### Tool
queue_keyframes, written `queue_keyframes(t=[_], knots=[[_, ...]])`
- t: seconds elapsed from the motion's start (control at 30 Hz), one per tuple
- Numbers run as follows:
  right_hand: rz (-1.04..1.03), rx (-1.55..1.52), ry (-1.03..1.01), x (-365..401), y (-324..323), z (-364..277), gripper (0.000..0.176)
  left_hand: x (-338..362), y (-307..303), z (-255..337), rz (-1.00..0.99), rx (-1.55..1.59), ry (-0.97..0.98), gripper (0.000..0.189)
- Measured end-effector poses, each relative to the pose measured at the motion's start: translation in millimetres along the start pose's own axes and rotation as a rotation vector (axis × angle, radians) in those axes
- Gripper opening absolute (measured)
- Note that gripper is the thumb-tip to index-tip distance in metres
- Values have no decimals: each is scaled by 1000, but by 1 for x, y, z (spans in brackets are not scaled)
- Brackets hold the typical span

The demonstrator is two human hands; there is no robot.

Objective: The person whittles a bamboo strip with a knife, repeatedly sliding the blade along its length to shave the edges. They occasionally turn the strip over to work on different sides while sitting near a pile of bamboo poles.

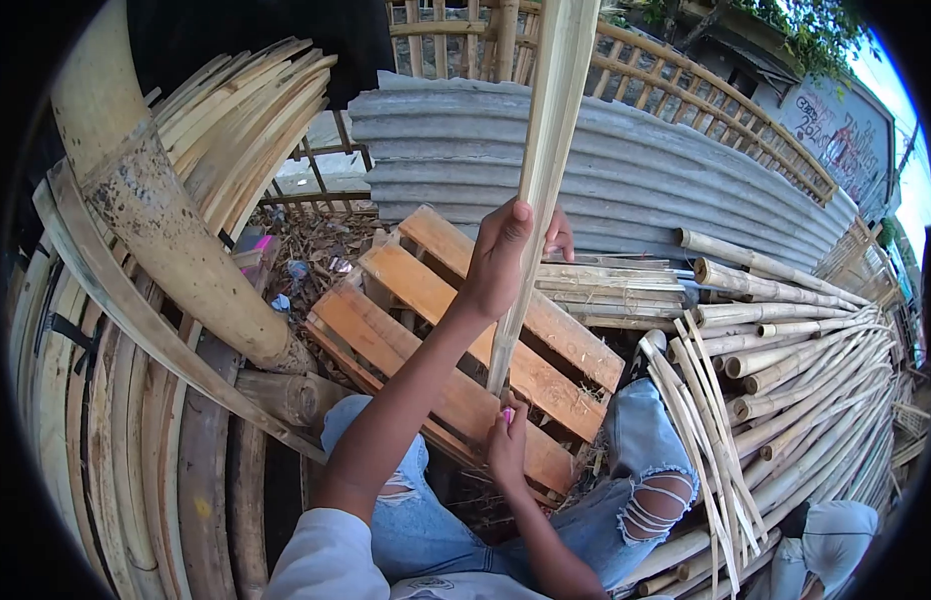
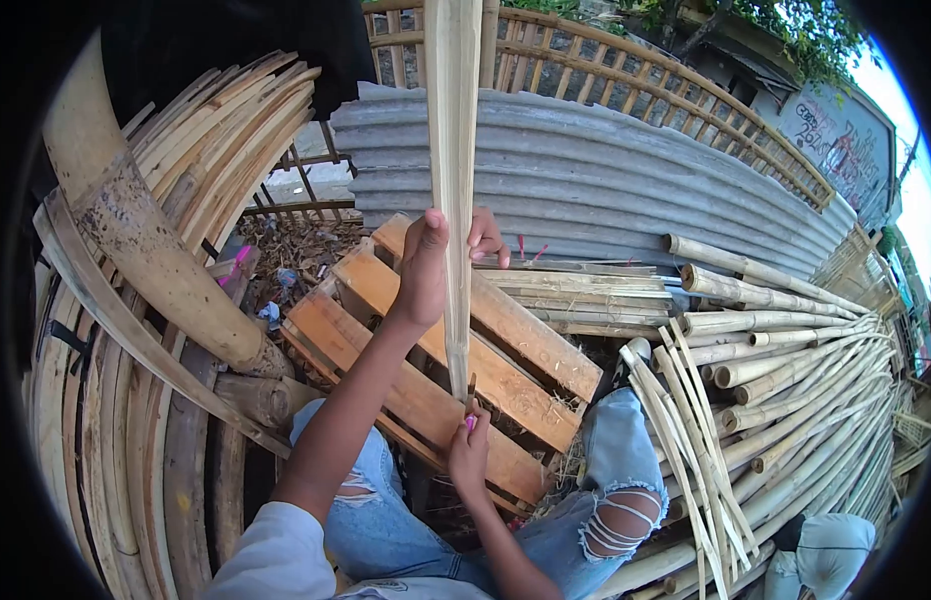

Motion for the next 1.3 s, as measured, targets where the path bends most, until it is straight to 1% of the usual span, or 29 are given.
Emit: queue_keyframes(t=[0.07, 0.1, 0.13, 0.17, 0.2, 0.23, 0.27, 0.3, 0.33, 0.37, 0.4, 0.43, 0.53, 0.6, 0.7, 0.73, 0.77, 0.8, 0.87, 0.9, 0.97, 1.0, 1.03, 1.07, 1.1, 1.17, 1.2, 1.3], knots=[[-47, 10, 36, -4, -2, -3, 30, -2, -10, -2, 20, 27, 11, 65], [-48, -118, 76, -4, 5, -44, 30, -2, -10, 2, 15, 46, 16, 64], [-45, -249, 120, 0, 9, -65, 31, 0, -9, 4, 8, 63, 16, 63], [17, -15, 42, -3, 11, -52, 33, 0, -10, 5, 16, 71, 8, 62], [17, -16, 42, -9, 8, -20, 33, 0, -14, 4, 15, 71, 7, 62], [7, 94, -32, -14, 2, 20, 31, 0, -20, 1, 2, 59, 14, 63], [-2, 205, -104, -16, -3, 40, 30, -1, -26, -2, -11, 49, 17, 63], [13, 216, -158, -14, -7, 34, 27, -3, -30, -4, -14, 50, 16, 63], [16, 216, -156, -14, -8, 29, 27, -5, -34, -6, -19, 37, 26, 62], [-21, 68, -28, -18, -9, 26, 26, -4, -36, -9, -22, 25, 35, 63], [-55, -83, 99, -20, -8, 9, 25, -2, -36, -11, -24, 30, 30, 63], [-58, -169, 198, -19, -10, -10, 28, -1, -38, -13, -30, 61, -5, 62], [-23, -238, 196, -23, -21, -18, 30, 5, -52, -25, -88, 100, -64, 65], [2, -241, 188, -24, -27, -18, 30, 13, -57, -29, -79, 38, -146, 64], [32, -240, 192, -23, -30, -21, 32, 21, -59, -36, -76, 49, -211, 61], [19, -226, 161, -23, -29, -25, 32, 23, -57, -37, -70, 53, -246, 60], [5, -214, 130, -22, -28, -29, 33, 24, -55, -39, -12, 105, -236, 53], [9, -225, 133, -20, -28, -31, 33, 26, -54, -40, -21, 101, -244, 53], [-14, -146, 87, -19, -29, -34, 35, 28, -55, -40, -2, 33, -299, 36], [-8, -159, 86, -19, -30, -33, 35, 30, -53, -42, -14, 27, -303, 36], [-18, -173, 60, -18, -31, -32, 37, 32, -50, -47, 124, 116, -324, 22], [-9, -186, 57, -18, -31, -32, 37, 32, -47, -46, 108, 112, -328, 22], [-8, -173, 64, -18, -32, -34, 38, 30, -45, -44, 67, 174, -346, 23], [-8, -159, 71, -18, -32, -35, 38, 30, -43, -42, 27, 237, -365, 27], [2, -169, 64, -18, -33, -36, 38, 29, -40, -39, -6, 269, -398, 35], [-1, -176, 61, -20, -34, -37, 38, 32, -34, -39, -39, 292, -417, 34], [8, -192, 26, -22, -34, -38, 38, 30, -31, -39, -64, 314, -429, 34], [-3, -220, 35, -23, -36, -36, 37, 33, -24, -47, -95, 325, -445, 30]])
Point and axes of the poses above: each hand's wrist, its own x-axis away from the middle knuckle, its own y-axis out of the palm, z = x × y, the point moved 1 cm from there along -x, towards the middle knuckle
